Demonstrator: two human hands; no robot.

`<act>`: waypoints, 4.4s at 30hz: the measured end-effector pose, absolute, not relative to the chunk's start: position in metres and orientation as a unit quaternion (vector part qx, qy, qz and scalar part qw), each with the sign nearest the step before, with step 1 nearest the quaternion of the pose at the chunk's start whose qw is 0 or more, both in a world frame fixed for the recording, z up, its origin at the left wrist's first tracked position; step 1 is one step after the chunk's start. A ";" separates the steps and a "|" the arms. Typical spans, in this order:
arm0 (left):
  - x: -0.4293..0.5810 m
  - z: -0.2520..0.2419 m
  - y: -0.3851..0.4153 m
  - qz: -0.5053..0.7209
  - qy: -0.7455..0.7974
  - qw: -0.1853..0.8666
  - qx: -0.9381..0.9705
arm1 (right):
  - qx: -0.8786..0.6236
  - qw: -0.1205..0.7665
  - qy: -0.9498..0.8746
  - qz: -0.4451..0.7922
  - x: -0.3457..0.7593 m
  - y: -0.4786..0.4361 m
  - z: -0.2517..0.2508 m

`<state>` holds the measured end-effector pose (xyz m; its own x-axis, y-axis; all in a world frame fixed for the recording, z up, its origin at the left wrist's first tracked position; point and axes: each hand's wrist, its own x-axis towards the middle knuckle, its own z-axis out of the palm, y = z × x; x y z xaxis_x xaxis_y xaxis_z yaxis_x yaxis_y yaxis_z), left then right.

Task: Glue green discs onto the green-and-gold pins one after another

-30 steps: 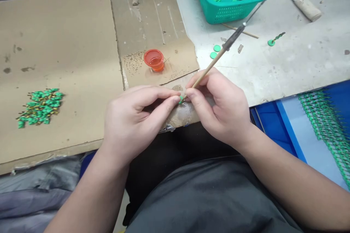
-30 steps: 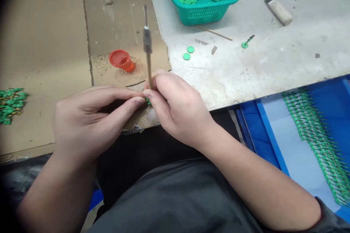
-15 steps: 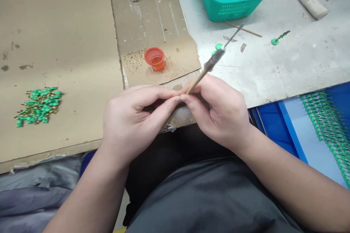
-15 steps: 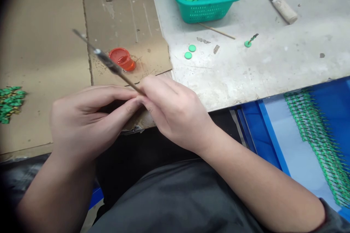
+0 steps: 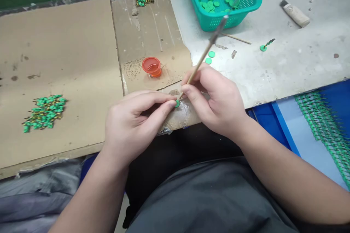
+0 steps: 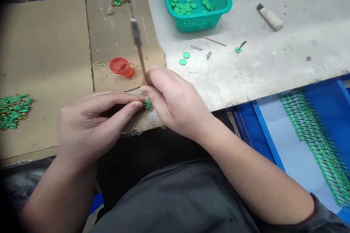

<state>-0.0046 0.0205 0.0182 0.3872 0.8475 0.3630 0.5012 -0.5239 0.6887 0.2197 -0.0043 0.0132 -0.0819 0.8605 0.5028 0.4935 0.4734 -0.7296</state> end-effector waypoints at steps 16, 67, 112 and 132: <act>-0.003 0.018 0.017 0.364 0.437 0.220 0.793 | -0.438 0.464 -0.737 0.222 0.221 0.004 0.010; 0.144 0.080 0.088 0.277 0.364 0.286 0.842 | -0.553 0.552 -0.523 0.340 0.320 -0.091 0.030; 0.072 0.083 -0.011 0.351 0.369 0.804 0.306 | -0.505 0.496 -0.378 0.597 0.232 -0.083 0.054; -0.012 0.059 -0.050 0.209 0.459 0.712 0.489 | -0.616 0.327 -0.709 0.100 0.286 0.049 0.027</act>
<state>-0.0118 -0.0498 0.0591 0.4919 0.7461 -0.4488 0.1519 0.4340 0.8880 0.2855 0.0490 0.0265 -0.0264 0.9394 0.3419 0.8090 0.2210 -0.5447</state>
